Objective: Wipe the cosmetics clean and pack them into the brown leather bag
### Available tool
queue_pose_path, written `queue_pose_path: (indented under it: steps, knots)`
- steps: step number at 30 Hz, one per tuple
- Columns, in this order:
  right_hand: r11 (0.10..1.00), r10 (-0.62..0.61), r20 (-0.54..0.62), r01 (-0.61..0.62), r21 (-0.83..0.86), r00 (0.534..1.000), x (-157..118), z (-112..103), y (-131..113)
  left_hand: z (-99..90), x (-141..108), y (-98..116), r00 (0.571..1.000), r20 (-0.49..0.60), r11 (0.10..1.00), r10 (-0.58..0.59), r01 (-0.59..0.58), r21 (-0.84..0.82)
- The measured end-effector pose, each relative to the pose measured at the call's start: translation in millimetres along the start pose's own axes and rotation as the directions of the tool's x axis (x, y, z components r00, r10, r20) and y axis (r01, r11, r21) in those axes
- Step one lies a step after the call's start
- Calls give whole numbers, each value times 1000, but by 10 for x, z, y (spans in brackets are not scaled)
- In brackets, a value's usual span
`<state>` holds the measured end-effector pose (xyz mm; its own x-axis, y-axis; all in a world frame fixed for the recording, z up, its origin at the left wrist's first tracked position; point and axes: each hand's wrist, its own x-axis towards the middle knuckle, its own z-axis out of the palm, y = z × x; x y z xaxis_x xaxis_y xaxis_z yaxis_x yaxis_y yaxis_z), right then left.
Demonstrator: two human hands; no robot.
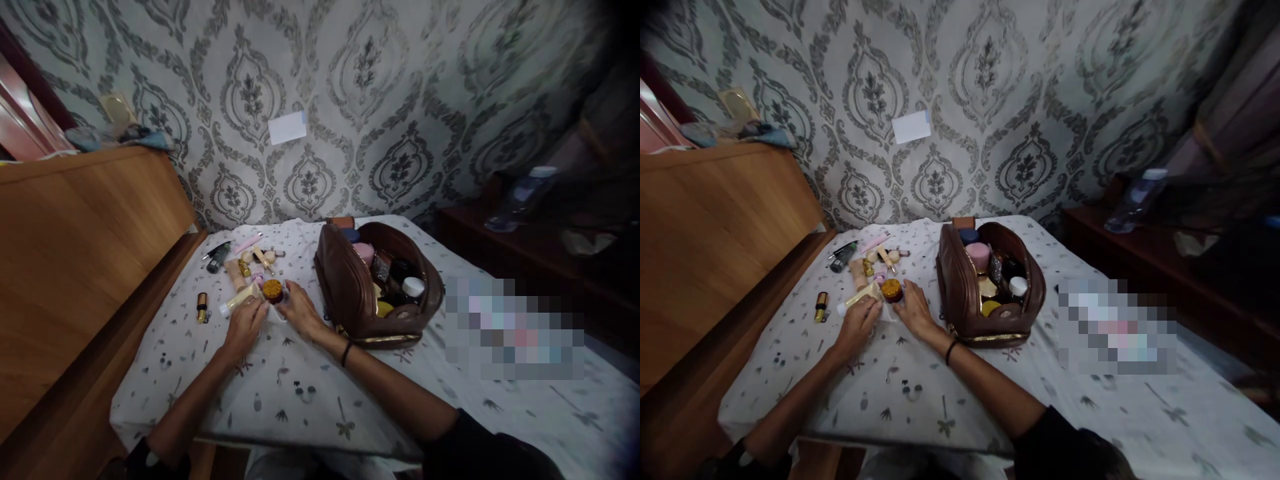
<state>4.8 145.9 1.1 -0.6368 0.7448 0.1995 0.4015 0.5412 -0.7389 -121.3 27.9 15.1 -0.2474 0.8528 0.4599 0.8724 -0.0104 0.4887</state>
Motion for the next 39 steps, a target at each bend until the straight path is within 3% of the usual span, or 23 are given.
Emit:
queue_pose_path:
  steps: [3,6,12,16,19,29,33,39]
  knots:
    - [998,3,-24,-5,-67,1000,126,133,-36,-51,196,-64,994,-109,999,-28,26,-19]
    - [996,-25,-54,21,-86,998,177,215,-5,0,330,-64,989,-148,1000,-7,7,-5]
    - [997,-79,-145,77,-15,986,146,269,139,269,331,-22,973,-40,971,229,-225,83]
    - [995,-96,-152,99,6,984,77,232,137,324,281,-63,959,-3,948,283,-279,153]
    - [994,-108,-128,111,13,986,10,181,104,303,267,-68,970,1,959,245,-242,149]
    - [997,-72,-53,72,2,996,-144,84,108,222,298,-10,995,46,993,83,-79,-85]
    - [992,-123,-24,123,2,992,-145,101,154,212,299,-53,999,25,999,25,-24,-49]
    - [970,-226,-79,232,74,971,-156,172,193,202,241,-43,998,58,995,-23,18,94]
